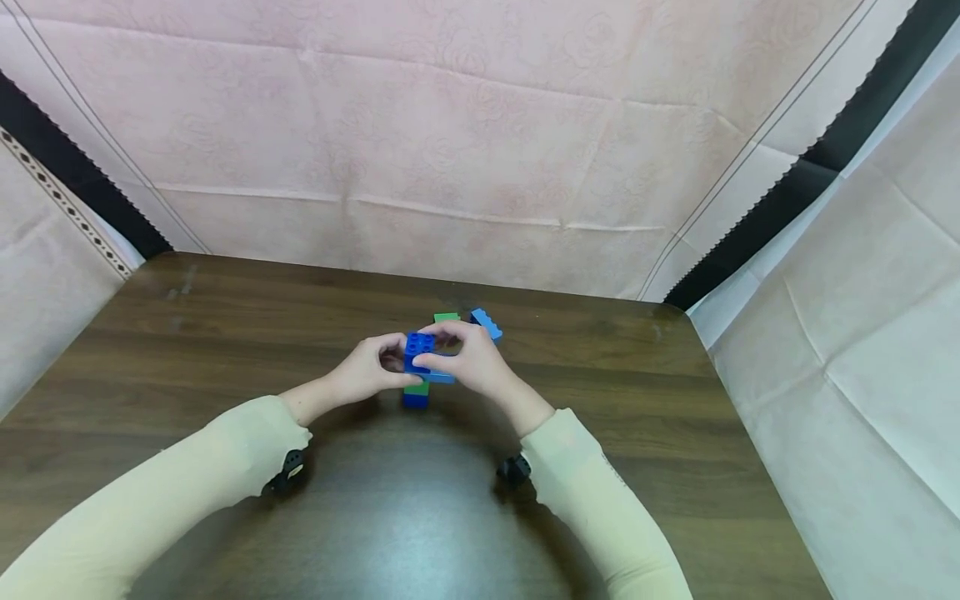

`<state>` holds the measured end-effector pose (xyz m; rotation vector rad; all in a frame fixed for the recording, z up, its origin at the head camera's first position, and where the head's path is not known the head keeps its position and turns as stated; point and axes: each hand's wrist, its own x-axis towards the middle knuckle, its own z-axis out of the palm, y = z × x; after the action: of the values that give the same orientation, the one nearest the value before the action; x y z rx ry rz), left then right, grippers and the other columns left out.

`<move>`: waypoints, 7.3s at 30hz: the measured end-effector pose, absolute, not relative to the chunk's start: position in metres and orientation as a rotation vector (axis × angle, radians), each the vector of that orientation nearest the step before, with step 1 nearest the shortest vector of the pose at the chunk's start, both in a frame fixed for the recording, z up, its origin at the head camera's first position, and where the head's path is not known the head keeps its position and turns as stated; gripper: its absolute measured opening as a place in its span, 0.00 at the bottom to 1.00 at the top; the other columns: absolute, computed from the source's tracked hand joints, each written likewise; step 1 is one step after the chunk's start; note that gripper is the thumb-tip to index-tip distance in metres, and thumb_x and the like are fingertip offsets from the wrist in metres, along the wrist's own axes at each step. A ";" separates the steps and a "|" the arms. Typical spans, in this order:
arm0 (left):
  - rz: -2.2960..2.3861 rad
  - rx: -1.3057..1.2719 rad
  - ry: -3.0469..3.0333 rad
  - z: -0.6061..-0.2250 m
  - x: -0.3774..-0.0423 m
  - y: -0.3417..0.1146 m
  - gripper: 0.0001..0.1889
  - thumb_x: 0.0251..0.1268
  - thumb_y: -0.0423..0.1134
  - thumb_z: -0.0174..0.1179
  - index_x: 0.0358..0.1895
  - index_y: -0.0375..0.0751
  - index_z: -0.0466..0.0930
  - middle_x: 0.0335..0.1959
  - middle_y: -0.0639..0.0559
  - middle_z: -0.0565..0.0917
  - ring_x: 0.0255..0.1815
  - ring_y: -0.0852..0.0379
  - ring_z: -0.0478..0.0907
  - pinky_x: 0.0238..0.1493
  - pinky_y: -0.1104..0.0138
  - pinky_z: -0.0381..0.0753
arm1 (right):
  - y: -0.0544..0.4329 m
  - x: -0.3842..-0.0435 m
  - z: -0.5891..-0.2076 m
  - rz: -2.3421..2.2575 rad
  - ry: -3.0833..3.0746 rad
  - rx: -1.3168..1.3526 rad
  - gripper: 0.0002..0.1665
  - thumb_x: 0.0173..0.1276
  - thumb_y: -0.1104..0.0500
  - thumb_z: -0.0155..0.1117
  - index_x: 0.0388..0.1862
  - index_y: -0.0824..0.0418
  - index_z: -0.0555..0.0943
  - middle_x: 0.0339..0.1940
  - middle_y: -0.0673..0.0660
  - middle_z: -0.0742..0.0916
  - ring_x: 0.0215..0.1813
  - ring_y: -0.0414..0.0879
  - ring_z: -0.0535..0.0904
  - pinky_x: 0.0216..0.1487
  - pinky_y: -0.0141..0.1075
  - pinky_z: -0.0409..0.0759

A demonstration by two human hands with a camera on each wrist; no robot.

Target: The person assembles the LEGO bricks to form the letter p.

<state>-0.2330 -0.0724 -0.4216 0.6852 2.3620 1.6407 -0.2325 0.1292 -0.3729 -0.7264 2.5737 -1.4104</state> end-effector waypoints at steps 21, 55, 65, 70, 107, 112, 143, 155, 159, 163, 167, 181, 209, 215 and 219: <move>1.599 0.605 2.378 -0.418 -0.232 -0.072 0.17 0.55 0.39 0.67 0.44 0.38 0.72 0.45 0.42 0.80 0.46 0.51 0.77 0.53 0.57 0.79 | 0.157 -0.292 -0.396 -1.665 2.567 -0.471 0.21 0.64 0.61 0.63 0.56 0.63 0.76 0.55 0.68 0.79 0.51 0.51 0.76 0.57 0.41 0.73; 1.598 0.574 2.354 -0.410 -0.226 -0.071 0.16 0.56 0.37 0.66 0.44 0.37 0.72 0.45 0.41 0.79 0.44 0.51 0.78 0.51 0.58 0.80 | 0.127 -0.310 -0.429 -1.070 2.698 -0.381 0.30 0.64 0.61 0.63 0.65 0.61 0.69 0.55 0.62 0.76 0.45 0.51 0.73 0.47 0.39 0.76; 1.605 0.596 2.365 -0.419 -0.230 -0.072 0.17 0.56 0.40 0.67 0.44 0.39 0.73 0.44 0.43 0.80 0.43 0.53 0.78 0.51 0.60 0.80 | 0.122 -0.307 -0.435 -1.050 2.691 -0.339 0.21 0.63 0.63 0.63 0.55 0.66 0.73 0.49 0.63 0.82 0.47 0.53 0.77 0.54 0.44 0.78; 1.604 0.605 2.370 -0.418 -0.229 -0.073 0.16 0.56 0.40 0.67 0.43 0.39 0.73 0.44 0.44 0.80 0.43 0.53 0.78 0.51 0.60 0.80 | 0.121 -0.303 -0.433 -1.083 2.684 -0.295 0.21 0.64 0.63 0.62 0.56 0.65 0.73 0.48 0.63 0.81 0.47 0.54 0.76 0.54 0.45 0.77; 1.597 0.598 2.380 -0.417 -0.230 -0.074 0.17 0.55 0.41 0.67 0.44 0.39 0.72 0.44 0.43 0.79 0.44 0.52 0.77 0.51 0.60 0.80 | 0.145 -0.282 -0.406 -1.448 2.653 -0.357 0.21 0.62 0.57 0.64 0.54 0.60 0.75 0.40 0.60 0.79 0.40 0.48 0.72 0.38 0.33 0.74; 1.588 0.592 2.383 -0.418 -0.230 -0.073 0.17 0.55 0.40 0.67 0.44 0.39 0.72 0.45 0.44 0.79 0.45 0.52 0.77 0.52 0.59 0.80 | 0.148 -0.280 -0.405 -1.439 2.657 -0.376 0.22 0.62 0.57 0.65 0.55 0.60 0.75 0.39 0.60 0.79 0.39 0.48 0.72 0.38 0.33 0.74; 1.579 0.592 2.399 -0.419 -0.231 -0.072 0.17 0.55 0.40 0.67 0.44 0.39 0.72 0.44 0.44 0.79 0.44 0.52 0.77 0.51 0.59 0.79 | 0.163 -0.254 -0.387 -1.527 2.584 -0.565 0.20 0.62 0.61 0.64 0.53 0.66 0.75 0.40 0.62 0.81 0.37 0.48 0.73 0.37 0.30 0.76; 1.562 0.606 2.427 -0.416 -0.229 -0.072 0.17 0.54 0.41 0.68 0.43 0.39 0.73 0.43 0.44 0.80 0.43 0.53 0.77 0.50 0.60 0.80 | 0.168 -0.244 -0.388 -1.510 2.509 -0.655 0.20 0.61 0.66 0.64 0.52 0.69 0.75 0.39 0.63 0.80 0.36 0.47 0.73 0.35 0.29 0.75; 1.565 0.604 2.425 -0.417 -0.230 -0.072 0.17 0.54 0.41 0.68 0.43 0.39 0.73 0.43 0.44 0.80 0.43 0.52 0.77 0.50 0.60 0.80 | 0.168 -0.242 -0.387 -1.487 2.514 -0.677 0.19 0.61 0.66 0.64 0.51 0.70 0.76 0.38 0.60 0.78 0.34 0.45 0.72 0.33 0.28 0.74; 1.565 0.609 2.425 -0.418 -0.231 -0.072 0.17 0.55 0.41 0.68 0.43 0.39 0.73 0.43 0.44 0.80 0.43 0.53 0.77 0.50 0.61 0.81 | 0.168 -0.239 -0.386 -1.473 2.521 -0.731 0.20 0.60 0.65 0.65 0.51 0.71 0.76 0.37 0.59 0.77 0.33 0.45 0.71 0.32 0.30 0.74; 1.569 0.621 2.426 -0.417 -0.231 -0.073 0.17 0.55 0.41 0.67 0.43 0.39 0.73 0.43 0.44 0.80 0.42 0.53 0.77 0.49 0.61 0.81 | 0.170 -0.237 -0.385 -1.457 2.528 -0.780 0.21 0.60 0.65 0.66 0.51 0.71 0.76 0.37 0.60 0.77 0.33 0.45 0.71 0.32 0.30 0.74; 1.553 0.639 2.437 -0.417 -0.230 -0.074 0.17 0.55 0.41 0.67 0.43 0.39 0.72 0.43 0.44 0.79 0.42 0.53 0.77 0.50 0.60 0.80 | 0.171 -0.232 -0.381 -1.358 2.575 -0.856 0.20 0.58 0.64 0.67 0.51 0.65 0.77 0.38 0.58 0.78 0.35 0.55 0.72 0.33 0.31 0.74; 1.558 0.626 2.409 -0.416 -0.231 -0.072 0.17 0.56 0.39 0.67 0.43 0.38 0.72 0.45 0.43 0.79 0.44 0.51 0.78 0.51 0.59 0.80 | 0.160 -0.213 -0.343 -1.353 2.591 -0.804 0.19 0.59 0.68 0.66 0.49 0.70 0.78 0.38 0.61 0.80 0.39 0.52 0.72 0.40 0.38 0.76; 1.572 0.641 2.401 -0.417 -0.231 -0.075 0.17 0.55 0.41 0.67 0.43 0.39 0.72 0.45 0.43 0.79 0.44 0.52 0.78 0.51 0.59 0.81 | 0.160 -0.218 -0.351 -1.348 2.606 -0.772 0.19 0.58 0.66 0.67 0.50 0.69 0.79 0.39 0.62 0.81 0.39 0.51 0.71 0.39 0.34 0.74; 1.565 0.640 2.408 -0.416 -0.231 -0.076 0.17 0.55 0.41 0.67 0.43 0.39 0.72 0.44 0.44 0.79 0.44 0.52 0.78 0.50 0.59 0.81 | 0.165 -0.229 -0.366 -1.344 2.610 -0.759 0.21 0.58 0.64 0.68 0.51 0.66 0.79 0.40 0.60 0.81 0.39 0.52 0.71 0.38 0.31 0.73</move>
<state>-0.2307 -0.0756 -0.4163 0.6398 2.4085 1.5650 -0.2289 0.1648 -0.3660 -0.7585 2.6101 -1.3444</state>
